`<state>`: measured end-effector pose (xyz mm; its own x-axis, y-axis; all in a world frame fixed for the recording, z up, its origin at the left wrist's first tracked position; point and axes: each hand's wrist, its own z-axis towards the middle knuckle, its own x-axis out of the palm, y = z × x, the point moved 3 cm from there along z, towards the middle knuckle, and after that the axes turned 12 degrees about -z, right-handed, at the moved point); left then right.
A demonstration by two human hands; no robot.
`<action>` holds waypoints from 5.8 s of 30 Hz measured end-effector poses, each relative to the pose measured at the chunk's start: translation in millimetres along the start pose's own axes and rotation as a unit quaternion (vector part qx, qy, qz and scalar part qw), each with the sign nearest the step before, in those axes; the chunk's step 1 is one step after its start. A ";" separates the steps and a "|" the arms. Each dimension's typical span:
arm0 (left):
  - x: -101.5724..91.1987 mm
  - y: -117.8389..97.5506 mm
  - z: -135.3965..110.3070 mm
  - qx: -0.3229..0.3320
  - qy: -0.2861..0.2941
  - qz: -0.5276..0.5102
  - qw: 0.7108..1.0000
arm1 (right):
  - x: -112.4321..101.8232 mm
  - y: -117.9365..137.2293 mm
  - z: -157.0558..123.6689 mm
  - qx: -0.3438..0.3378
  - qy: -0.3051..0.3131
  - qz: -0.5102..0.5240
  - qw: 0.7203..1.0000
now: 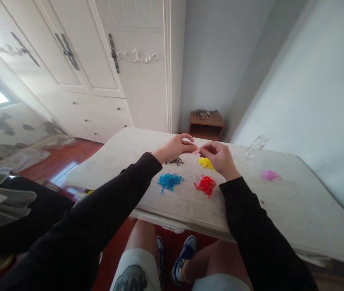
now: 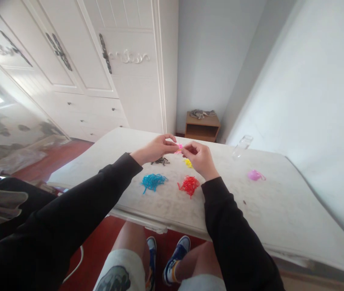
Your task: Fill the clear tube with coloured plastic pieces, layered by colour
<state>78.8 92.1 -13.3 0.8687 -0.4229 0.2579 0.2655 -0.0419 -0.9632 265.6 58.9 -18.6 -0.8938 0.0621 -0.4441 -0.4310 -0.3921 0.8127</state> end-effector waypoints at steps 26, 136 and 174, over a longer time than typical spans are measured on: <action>-70.3 -0.8 30.4 0.251 -0.162 0.309 0.903 | -23.7 -34.5 4.3 0.092 0.002 -0.366 0.926; 21.0 15.2 -33.5 0.364 0.277 0.354 0.816 | -20.8 25.5 -91.6 -0.073 -0.074 -0.230 0.968; 14.1 11.4 -32.9 0.348 0.153 0.186 0.906 | -28.4 51.7 -73.0 -0.142 -0.127 -0.263 0.946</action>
<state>80.3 55.9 -23.1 0.8237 -0.5268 -0.2098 0.2703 0.6900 -0.6714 277.7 -30.2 8.5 -0.5813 0.5209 -0.6250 -0.8058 -0.4749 0.3537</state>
